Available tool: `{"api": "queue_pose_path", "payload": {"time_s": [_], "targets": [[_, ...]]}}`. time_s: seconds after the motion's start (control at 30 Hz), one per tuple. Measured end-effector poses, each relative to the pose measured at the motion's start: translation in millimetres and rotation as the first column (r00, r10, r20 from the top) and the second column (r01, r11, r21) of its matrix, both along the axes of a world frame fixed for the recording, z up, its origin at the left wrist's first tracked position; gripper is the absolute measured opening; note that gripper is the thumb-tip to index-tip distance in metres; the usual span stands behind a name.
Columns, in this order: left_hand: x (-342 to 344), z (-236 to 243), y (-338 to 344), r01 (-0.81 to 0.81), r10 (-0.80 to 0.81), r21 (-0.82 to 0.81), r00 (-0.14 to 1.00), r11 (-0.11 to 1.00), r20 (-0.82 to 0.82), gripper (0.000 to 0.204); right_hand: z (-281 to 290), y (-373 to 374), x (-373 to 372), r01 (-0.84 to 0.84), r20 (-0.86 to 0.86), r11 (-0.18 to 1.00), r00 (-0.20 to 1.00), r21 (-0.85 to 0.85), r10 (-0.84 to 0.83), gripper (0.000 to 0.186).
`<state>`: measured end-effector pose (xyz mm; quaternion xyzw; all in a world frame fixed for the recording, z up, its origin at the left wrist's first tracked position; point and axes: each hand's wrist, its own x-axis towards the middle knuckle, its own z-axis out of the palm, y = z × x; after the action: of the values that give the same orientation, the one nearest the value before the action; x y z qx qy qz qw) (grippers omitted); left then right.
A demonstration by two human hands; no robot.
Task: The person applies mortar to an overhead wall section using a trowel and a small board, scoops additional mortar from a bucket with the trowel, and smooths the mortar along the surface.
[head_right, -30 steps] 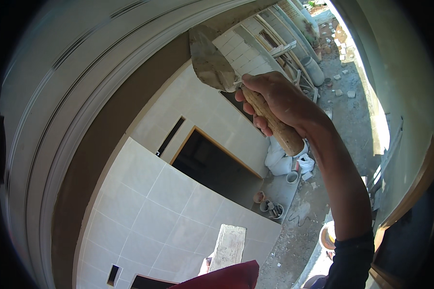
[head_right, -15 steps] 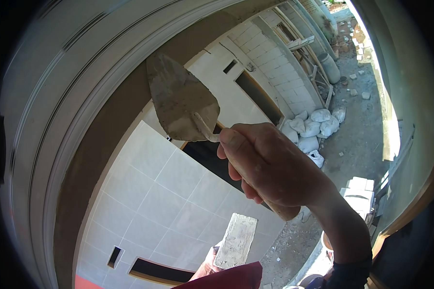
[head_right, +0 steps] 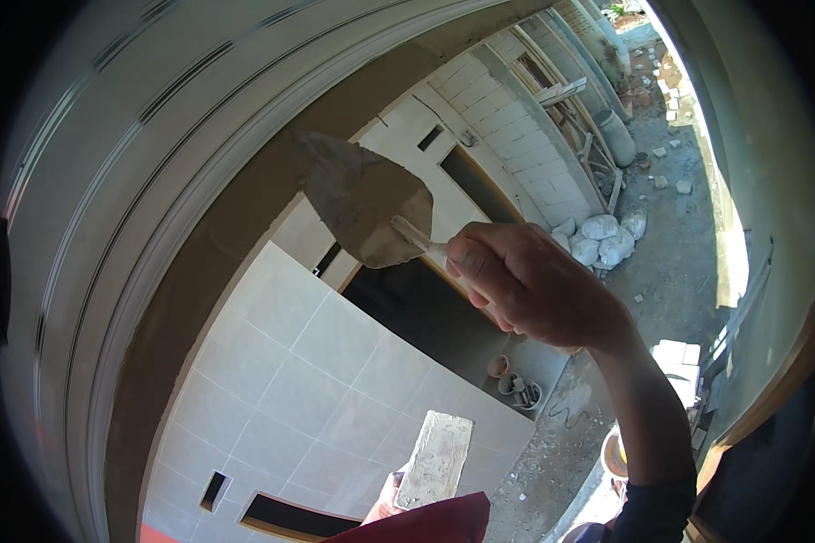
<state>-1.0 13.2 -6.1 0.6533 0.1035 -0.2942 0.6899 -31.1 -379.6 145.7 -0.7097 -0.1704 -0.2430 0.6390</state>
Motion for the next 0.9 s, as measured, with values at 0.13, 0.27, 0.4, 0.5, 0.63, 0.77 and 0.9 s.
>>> {"api": "queue_pose_path", "payload": {"time_s": [0.13, 0.27, 0.4, 0.5, 0.63, 0.77, 0.9], "targets": [[17.1, -38.7, 26.4, 0.034, -0.040, -0.167, 0.999, 0.985, -0.033, 0.042, 11.5, -40.7, 24.3, 0.111, -0.088, 0.949, 0.992, 0.294, -0.089, 0.043], [28.5, -60.0, 36.8, 0.013, -0.063, -0.390, 0.991, 0.921, -0.115, 0.042, 22.6, -71.3, 46.0, 0.095, -0.050, 0.893, 0.995, 0.440, -0.081, 0.044], [11.6, -31.6, 20.6, -0.051, 0.044, -0.144, 0.998, 0.988, -0.052, 0.041, 26.1, -82.6, 52.4, 0.022, -0.052, 0.902, 0.999, 0.431, 0.000, 0.043], [0.7, -4.9, -0.2, -0.126, 0.128, 0.036, 0.990, 0.991, -0.052, 0.041, 22.9, -71.2, 40.7, -0.001, -0.050, 0.919, 0.999, 0.395, 0.022, 0.043], [-2.4, 5.4, -9.6, -0.111, 0.100, -0.094, 0.989, 0.989, -0.107, 0.042, 16.1, -30.4, 12.0, -0.021, -0.100, 0.935, 0.993, 0.353, 0.060, 0.044], [0.9, -9.0, 7.9, -0.047, 0.047, 0.037, 0.999, 0.998, -0.003, 0.044, 13.4, 14.7, -13.6, -0.112, -0.106, 0.960, 0.984, 0.257, 0.144, 0.048], [9.2, -28.1, 32.0, -0.039, -0.101, -0.539, 0.968, 0.841, -0.229, 0.054, 5.4, 60.1, -31.7, -0.185, -0.010, 0.973, 0.982, 0.136, 0.188, 0.047]]}}
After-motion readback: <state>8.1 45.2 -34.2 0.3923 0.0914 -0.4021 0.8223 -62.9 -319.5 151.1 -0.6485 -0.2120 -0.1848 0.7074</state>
